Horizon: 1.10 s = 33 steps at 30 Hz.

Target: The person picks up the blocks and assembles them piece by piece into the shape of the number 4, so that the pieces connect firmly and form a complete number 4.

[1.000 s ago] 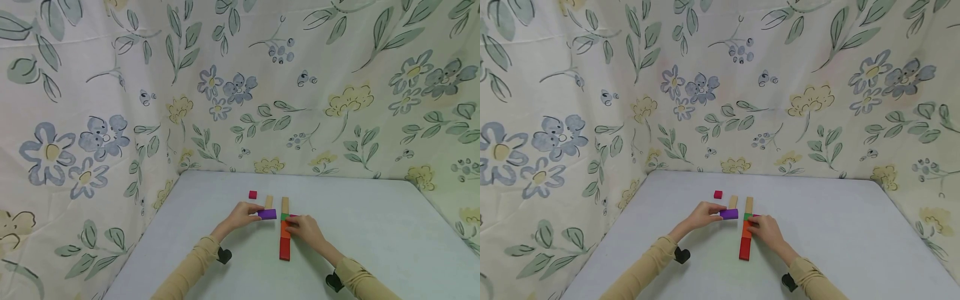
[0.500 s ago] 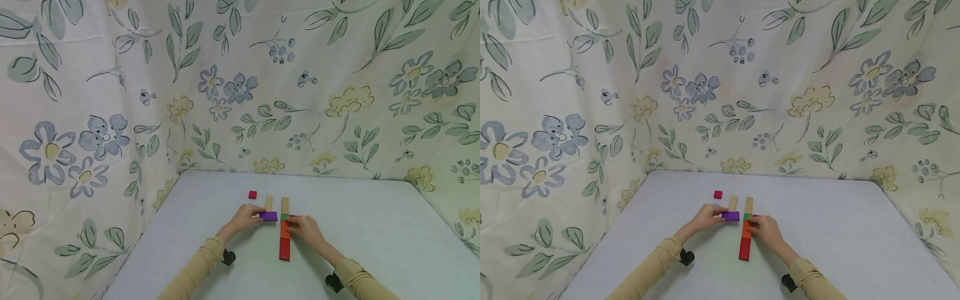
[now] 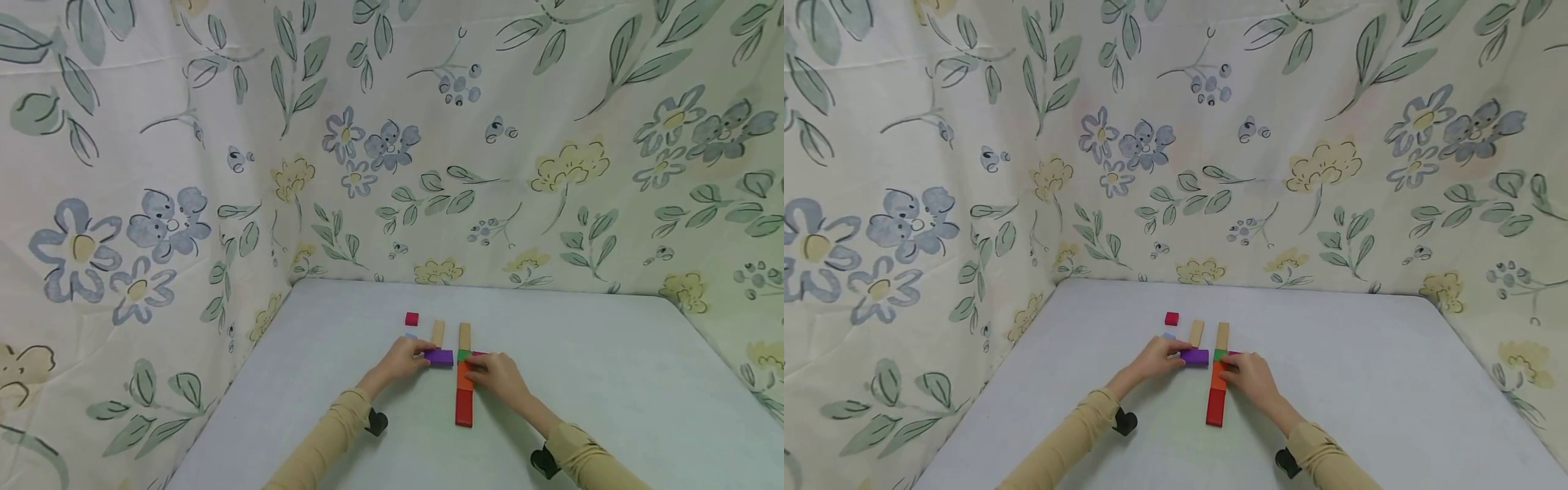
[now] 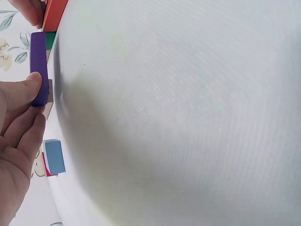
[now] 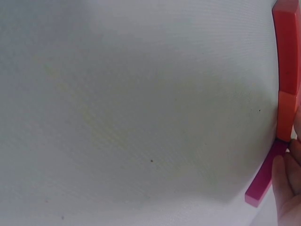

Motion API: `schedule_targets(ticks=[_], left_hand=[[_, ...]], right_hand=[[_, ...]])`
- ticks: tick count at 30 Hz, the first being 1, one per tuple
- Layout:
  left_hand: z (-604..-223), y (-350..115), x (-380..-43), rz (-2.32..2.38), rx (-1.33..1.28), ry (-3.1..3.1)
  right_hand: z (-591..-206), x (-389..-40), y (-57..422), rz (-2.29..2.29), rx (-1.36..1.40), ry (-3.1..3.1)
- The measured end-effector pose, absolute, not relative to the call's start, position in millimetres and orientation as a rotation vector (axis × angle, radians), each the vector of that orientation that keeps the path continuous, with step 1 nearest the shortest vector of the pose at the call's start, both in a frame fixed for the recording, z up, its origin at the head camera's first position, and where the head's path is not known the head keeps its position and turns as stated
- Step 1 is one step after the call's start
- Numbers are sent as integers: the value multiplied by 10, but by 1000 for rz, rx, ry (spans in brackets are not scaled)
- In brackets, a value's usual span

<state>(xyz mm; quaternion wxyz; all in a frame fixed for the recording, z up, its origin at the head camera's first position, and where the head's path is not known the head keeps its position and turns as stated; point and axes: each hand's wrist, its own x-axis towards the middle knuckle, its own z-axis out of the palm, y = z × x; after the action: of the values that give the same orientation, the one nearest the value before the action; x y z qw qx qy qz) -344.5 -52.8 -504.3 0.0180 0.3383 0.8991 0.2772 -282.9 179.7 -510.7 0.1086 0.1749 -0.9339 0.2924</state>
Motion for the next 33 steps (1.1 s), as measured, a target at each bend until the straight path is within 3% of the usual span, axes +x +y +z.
schedule_targets(ticks=[14, 33], left_hand=[[-5076, -429, -3449, 910, 934, 2781], [-5086, -392, -3531, 869, 983, 2823]], right_hand=[[-5089, -2828, 1791, 890, 477, -2781], [-5098, -2844, 1817, 899, 526, -2775]])
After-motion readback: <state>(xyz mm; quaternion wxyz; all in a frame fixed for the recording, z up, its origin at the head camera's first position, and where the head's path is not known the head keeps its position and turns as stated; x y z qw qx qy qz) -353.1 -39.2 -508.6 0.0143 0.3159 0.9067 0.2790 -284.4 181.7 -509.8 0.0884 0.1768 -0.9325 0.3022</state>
